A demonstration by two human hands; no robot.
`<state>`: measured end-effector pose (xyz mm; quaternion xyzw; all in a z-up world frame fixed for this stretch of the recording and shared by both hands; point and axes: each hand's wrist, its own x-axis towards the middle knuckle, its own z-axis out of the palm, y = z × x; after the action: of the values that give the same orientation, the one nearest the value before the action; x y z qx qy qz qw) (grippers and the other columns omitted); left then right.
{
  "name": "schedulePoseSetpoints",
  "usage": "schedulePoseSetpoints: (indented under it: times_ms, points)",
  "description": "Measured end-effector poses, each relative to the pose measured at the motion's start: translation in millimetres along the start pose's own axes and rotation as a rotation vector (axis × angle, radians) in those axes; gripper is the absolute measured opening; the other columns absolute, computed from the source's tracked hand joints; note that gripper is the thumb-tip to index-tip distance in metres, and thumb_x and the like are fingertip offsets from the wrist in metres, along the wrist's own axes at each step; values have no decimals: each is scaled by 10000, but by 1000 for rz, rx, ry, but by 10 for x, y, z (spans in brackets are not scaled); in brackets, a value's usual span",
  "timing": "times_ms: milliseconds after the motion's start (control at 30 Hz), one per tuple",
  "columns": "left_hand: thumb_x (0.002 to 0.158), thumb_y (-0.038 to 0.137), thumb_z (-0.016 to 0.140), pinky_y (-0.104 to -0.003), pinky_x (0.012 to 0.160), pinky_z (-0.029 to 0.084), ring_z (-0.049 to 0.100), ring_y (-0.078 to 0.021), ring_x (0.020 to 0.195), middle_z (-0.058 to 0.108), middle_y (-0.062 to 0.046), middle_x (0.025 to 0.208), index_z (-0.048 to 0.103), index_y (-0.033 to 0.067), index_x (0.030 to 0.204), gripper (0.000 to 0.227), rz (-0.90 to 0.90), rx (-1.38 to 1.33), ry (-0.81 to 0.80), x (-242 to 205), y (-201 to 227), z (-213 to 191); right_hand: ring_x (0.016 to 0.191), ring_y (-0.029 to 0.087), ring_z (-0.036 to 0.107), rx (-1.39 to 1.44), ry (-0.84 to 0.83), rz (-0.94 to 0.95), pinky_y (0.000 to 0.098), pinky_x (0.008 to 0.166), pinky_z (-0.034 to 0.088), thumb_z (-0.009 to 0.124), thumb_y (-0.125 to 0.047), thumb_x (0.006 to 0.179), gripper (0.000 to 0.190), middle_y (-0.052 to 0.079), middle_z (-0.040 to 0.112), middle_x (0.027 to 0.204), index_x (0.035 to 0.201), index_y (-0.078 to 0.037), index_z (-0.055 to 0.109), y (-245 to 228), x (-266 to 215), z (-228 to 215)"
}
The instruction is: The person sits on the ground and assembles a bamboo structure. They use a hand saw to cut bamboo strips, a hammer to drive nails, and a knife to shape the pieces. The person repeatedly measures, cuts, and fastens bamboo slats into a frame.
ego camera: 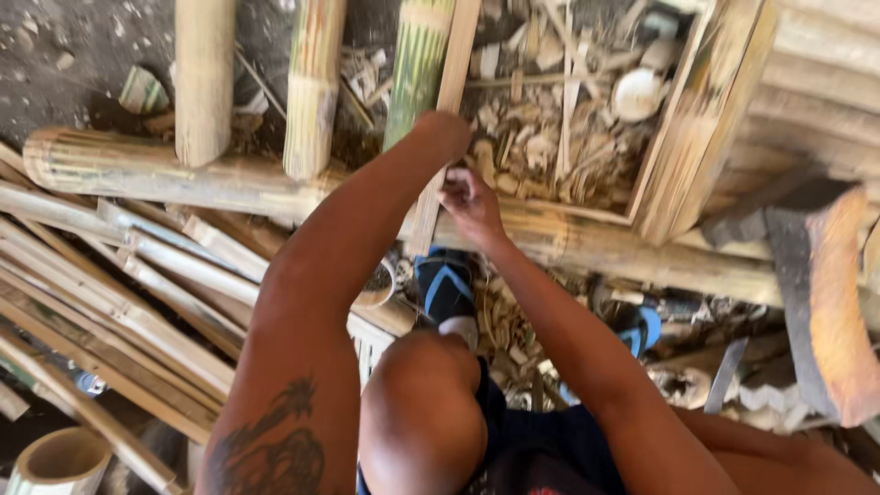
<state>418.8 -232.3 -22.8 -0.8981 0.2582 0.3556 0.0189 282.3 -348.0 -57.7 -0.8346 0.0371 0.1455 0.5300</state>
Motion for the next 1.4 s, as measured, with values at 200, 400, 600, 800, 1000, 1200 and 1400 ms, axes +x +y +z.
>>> schedulePoseSetpoints:
  times_ms: [200,400,600,800,1000,1200,1400]
  points:
    - [817,213,788,-465,925,550,607,-309,1213,591,-94,1354,699,198,1268,460,189,-18,26,-534,-222,-249,813,148,663,702,151,229,339,769,627,665,-127,950,275,41,682,938,1217,-82,618,106,84,-233]
    - [752,344,869,-393,1014,513,469,-237,1355,417,24,1540,709,446,1265,547,289,119,-62,-876,-175,-446,769,134,619,764,123,264,332,718,593,673,-194,1012,231,25,671,901,1217,-103,620,156,92,-312]
    - [766,450,870,-412,955,558,562,-273,1298,506,-25,1491,761,338,1250,509,330,294,-97,-764,-120,-474,784,120,606,805,97,262,315,722,566,682,-212,1013,245,15,657,885,1232,-122,617,88,68,-328]
    - [712,484,911,-381,953,570,675,-255,1221,759,3,1267,793,201,1203,579,292,398,-212,-485,80,-408,814,110,588,783,43,262,306,736,552,663,-217,1032,237,13,648,918,1245,-125,612,123,63,-340]
    - [725,444,916,-381,915,570,649,-260,1205,743,4,1187,803,217,1151,495,345,453,-147,-432,124,-414,805,107,582,749,7,281,298,700,541,651,-202,1032,218,20,647,939,1231,-121,614,85,87,-364]
    - [748,463,899,-390,930,577,646,-250,1210,739,5,1191,802,212,1147,481,360,464,-147,-507,76,-486,803,108,583,748,-7,279,290,690,544,645,-203,1040,204,25,635,933,1224,-116,621,53,76,-369]
    - [759,561,879,-391,912,591,690,-268,1144,747,-18,1190,774,181,1193,586,385,562,-213,-477,137,-540,813,119,599,706,6,298,302,683,553,616,-185,1037,211,24,637,962,1231,-104,606,58,97,-362]
